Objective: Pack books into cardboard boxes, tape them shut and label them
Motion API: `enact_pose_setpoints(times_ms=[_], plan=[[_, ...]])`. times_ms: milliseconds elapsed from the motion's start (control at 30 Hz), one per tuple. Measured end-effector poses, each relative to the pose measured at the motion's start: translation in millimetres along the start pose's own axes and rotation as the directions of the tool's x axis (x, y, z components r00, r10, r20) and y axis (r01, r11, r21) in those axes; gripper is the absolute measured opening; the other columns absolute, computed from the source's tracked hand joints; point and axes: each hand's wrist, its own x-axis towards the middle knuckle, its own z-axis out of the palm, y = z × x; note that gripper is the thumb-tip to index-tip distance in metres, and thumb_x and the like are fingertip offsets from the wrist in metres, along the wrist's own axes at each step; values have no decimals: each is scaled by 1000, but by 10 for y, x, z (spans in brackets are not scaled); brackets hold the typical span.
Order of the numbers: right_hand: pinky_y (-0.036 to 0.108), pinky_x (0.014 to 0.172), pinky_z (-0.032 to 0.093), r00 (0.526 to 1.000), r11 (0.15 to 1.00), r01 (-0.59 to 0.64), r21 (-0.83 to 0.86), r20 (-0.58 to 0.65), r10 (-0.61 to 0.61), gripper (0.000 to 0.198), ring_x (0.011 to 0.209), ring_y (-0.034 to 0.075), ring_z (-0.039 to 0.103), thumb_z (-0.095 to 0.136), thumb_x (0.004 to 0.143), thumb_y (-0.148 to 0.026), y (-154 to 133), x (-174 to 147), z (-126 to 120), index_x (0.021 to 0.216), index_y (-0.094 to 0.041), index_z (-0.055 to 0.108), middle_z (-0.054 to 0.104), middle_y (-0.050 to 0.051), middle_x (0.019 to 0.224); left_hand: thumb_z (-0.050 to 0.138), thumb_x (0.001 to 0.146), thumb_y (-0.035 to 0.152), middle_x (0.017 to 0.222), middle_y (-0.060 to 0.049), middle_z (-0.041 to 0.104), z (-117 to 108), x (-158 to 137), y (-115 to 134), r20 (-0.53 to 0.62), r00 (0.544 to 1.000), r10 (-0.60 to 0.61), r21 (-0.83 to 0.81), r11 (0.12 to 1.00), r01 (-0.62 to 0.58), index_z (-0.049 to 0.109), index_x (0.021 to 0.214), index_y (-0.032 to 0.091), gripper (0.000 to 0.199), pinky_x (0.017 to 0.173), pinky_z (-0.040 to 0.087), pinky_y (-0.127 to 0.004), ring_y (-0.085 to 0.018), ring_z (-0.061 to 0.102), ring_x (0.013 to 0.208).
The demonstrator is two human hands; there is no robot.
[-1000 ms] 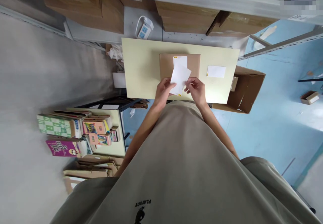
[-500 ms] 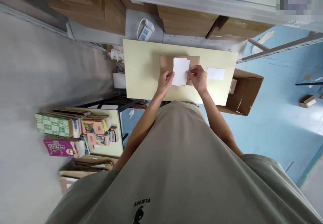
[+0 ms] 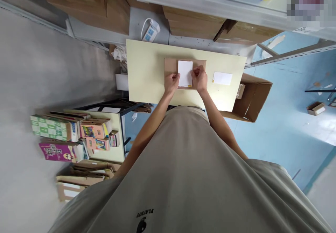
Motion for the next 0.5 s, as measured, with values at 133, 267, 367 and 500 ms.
enact_pose_setpoints(times_ms=[133, 267, 367, 500], plan=[[44, 115, 67, 1000, 998, -24, -55, 7, 25, 18, 121, 28, 83, 61, 118, -35, -91, -18, -39, 134, -29, 65, 85, 12, 134, 81, 110, 41, 99, -8, 81, 39, 68, -23, 3, 1000, 2, -30, 1000, -2, 79, 99, 18, 25, 81, 74, -36, -24, 83, 93], [42, 117, 65, 999, 992, -47, -118, 12, 49, 23, 121, 26, 83, 59, 117, -27, -163, -9, -57, 139, -25, 67, 85, 15, 138, 86, 105, 52, 93, -8, 78, 57, 135, -72, 14, 1000, 12, -29, 1000, -12, 77, 94, 20, 35, 82, 74, -39, -26, 83, 92], [46, 119, 65, 998, 988, -56, -141, 13, 58, 27, 124, 28, 82, 59, 118, -30, -200, -4, -61, 144, -25, 66, 85, 15, 139, 86, 104, 53, 86, -6, 76, 58, 175, -101, 25, 1000, 13, -36, 999, -12, 76, 92, 21, 35, 78, 73, -36, -25, 82, 88], [52, 121, 64, 998, 989, -46, -140, 38, 52, 40, 129, 33, 82, 65, 117, -42, -247, -20, -86, 153, -26, 63, 83, 17, 143, 85, 103, 51, 85, -6, 75, 56, 202, -117, 36, 999, 14, -36, 999, -12, 77, 91, 21, 33, 74, 74, -37, -25, 81, 86]])
